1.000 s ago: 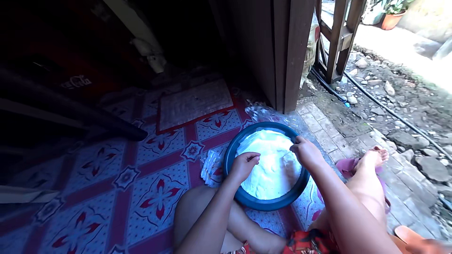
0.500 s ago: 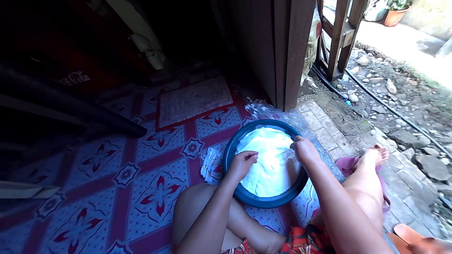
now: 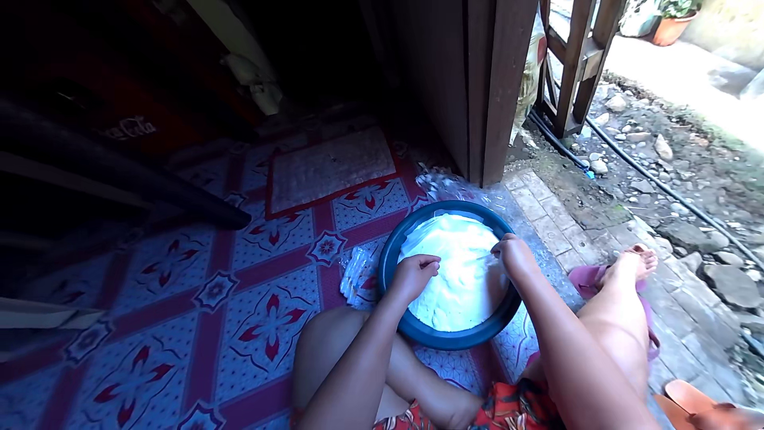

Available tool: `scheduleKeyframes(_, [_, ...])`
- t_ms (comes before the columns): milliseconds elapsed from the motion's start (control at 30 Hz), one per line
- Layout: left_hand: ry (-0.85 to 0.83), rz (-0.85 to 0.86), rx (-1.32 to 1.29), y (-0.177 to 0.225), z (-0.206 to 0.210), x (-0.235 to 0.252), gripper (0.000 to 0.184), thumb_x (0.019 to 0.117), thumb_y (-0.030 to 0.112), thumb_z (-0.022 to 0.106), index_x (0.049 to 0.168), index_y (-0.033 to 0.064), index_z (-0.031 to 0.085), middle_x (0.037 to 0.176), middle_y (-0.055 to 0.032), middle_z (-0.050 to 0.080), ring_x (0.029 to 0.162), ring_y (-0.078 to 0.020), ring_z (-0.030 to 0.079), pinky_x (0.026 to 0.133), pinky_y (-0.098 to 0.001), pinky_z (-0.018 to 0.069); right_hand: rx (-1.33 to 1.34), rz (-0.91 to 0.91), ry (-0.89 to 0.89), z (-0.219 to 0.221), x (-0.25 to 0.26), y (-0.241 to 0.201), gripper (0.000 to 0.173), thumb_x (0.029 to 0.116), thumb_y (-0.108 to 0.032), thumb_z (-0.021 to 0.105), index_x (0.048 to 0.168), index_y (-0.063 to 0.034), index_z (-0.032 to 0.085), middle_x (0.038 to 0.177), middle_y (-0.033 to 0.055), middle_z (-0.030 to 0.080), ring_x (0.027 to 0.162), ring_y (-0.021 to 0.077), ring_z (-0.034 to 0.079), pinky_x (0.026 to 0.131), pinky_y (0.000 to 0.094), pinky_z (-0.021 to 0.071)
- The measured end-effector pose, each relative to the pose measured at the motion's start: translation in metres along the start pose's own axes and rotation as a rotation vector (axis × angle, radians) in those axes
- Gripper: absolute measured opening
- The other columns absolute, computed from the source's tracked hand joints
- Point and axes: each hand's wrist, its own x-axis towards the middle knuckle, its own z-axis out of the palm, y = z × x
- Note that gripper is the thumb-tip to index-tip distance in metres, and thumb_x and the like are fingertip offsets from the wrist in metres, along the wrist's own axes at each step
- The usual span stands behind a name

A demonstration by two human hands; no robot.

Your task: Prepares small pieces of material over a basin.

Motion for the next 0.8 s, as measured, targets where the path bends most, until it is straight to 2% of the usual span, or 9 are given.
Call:
scheduleKeyframes(233, [-0.034,-0.027,0.089,0.011,-0.003,0.005,0.025,0.1055,0.013,0.056,0.125,0.0033,0.069,0.112,-0.01,0.072,0.096,-0.0123,0.068,0.091,-0.0288,0.0533,0.076,0.025,0.061,-0.006,0.006,0.014,0.016,0.0925,-0.015,0.065,0.096,-0.0169,0.08,0.112,0.0079,0.072,0.104,0.0231,0.069,0.094,0.0445,0.0552])
scheduleKeyframes(467, [-0.07,-0.03,0.13,0.015,-0.001,0.009,0.027,0.1059,0.014,0.055,0.126,0.0026,0.068,0.114,-0.012,0.071,0.099,-0.015,0.068,0.094,-0.0312,0.0524,0.16,-0.025,0.137,-0.024,-0.006,0.004,0.015,0.0921,-0.012,0.068,0.096,-0.0157,0.081,0.106,0.0062,0.073,0.101,0.02,0.069,0.094,0.041,0.0544])
scheduleKeyframes(800, [-0.105,0.0,0.187,0.023,0.006,0.01,0.028,0.1061,0.015,0.054,0.127,0.0034,0.068,0.114,-0.0123,0.071,0.1,-0.0162,0.068,0.094,-0.0325,0.0521,0.153,-0.068,0.142,-0.021,-0.012,-0.006,0.017,0.0935,-0.011,0.065,0.098,-0.0153,0.081,0.11,0.0079,0.072,0.102,0.0205,0.069,0.094,0.0401,0.0552])
